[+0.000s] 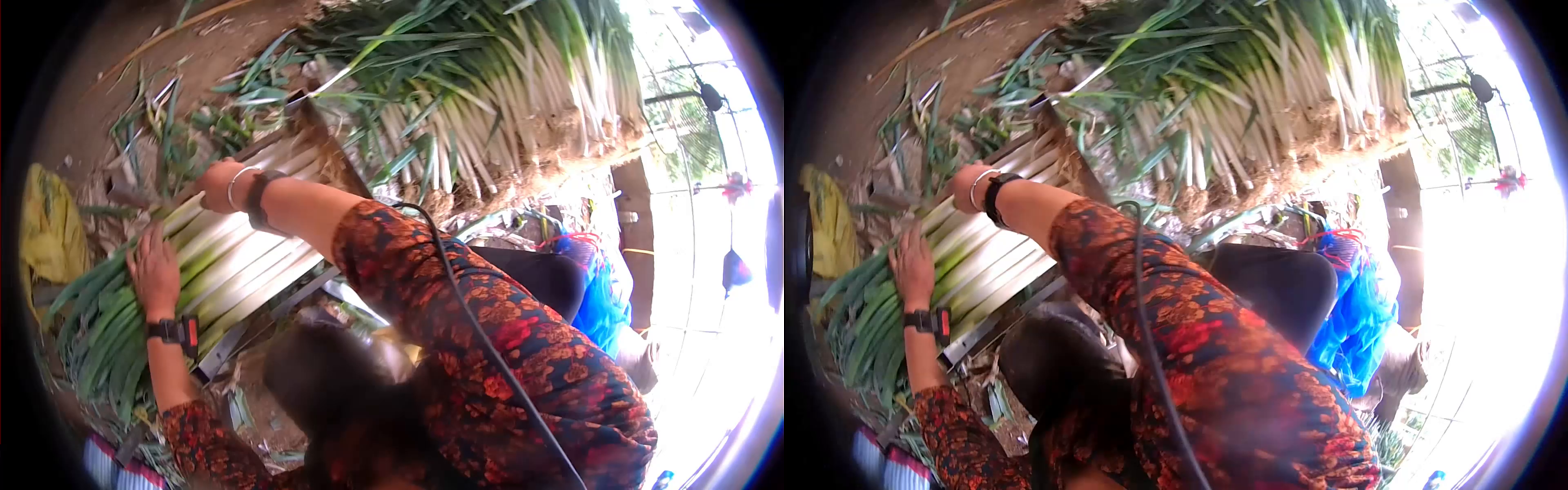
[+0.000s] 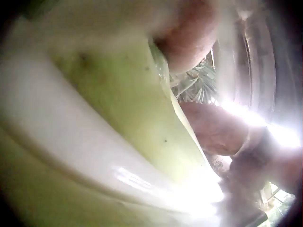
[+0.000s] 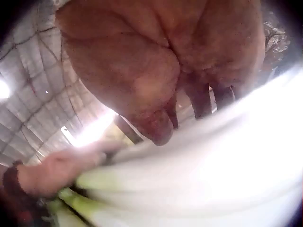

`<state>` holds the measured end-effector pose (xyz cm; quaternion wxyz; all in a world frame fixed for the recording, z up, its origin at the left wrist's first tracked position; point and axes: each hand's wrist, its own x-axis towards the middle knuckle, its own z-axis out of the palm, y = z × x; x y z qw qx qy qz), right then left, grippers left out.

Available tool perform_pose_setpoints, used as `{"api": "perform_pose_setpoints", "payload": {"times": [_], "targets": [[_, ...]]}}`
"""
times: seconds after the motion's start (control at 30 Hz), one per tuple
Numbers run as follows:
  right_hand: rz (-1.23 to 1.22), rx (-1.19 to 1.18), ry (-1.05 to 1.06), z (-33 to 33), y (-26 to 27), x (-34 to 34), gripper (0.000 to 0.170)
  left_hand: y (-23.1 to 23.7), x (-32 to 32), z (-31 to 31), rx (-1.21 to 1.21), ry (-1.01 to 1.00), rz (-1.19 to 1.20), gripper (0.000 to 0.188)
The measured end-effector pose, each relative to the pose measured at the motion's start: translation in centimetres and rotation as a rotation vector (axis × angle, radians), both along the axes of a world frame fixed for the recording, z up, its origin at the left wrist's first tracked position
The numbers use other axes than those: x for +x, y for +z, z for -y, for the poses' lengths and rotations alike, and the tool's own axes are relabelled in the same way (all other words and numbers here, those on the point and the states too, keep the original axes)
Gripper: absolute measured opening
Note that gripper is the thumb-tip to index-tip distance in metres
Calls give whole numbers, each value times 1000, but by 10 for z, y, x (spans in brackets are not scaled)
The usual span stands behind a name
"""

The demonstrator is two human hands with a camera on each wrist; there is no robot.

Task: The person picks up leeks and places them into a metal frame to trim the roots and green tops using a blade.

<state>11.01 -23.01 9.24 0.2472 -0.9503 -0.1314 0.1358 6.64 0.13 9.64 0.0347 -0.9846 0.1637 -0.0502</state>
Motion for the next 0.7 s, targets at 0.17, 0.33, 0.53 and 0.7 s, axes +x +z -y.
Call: {"api": "perform_pose_setpoints", "payload": {"times": [0.17, 0.33, 0.53, 0.7], "targets": [[218, 516, -187, 118, 77, -37, 23, 4, 0, -1, -65, 3, -107, 30], [257, 305, -750, 325, 60, -67, 23, -2, -1, -3, -34, -7, -41, 30], [271, -565, -1226, 570, 28, -120, 47, -12, 1, -15, -10, -7, -57, 35], [14, -359, -1442, 648, 42, -142, 71, -7, 1, -12, -23, 15, -103, 37]]}}
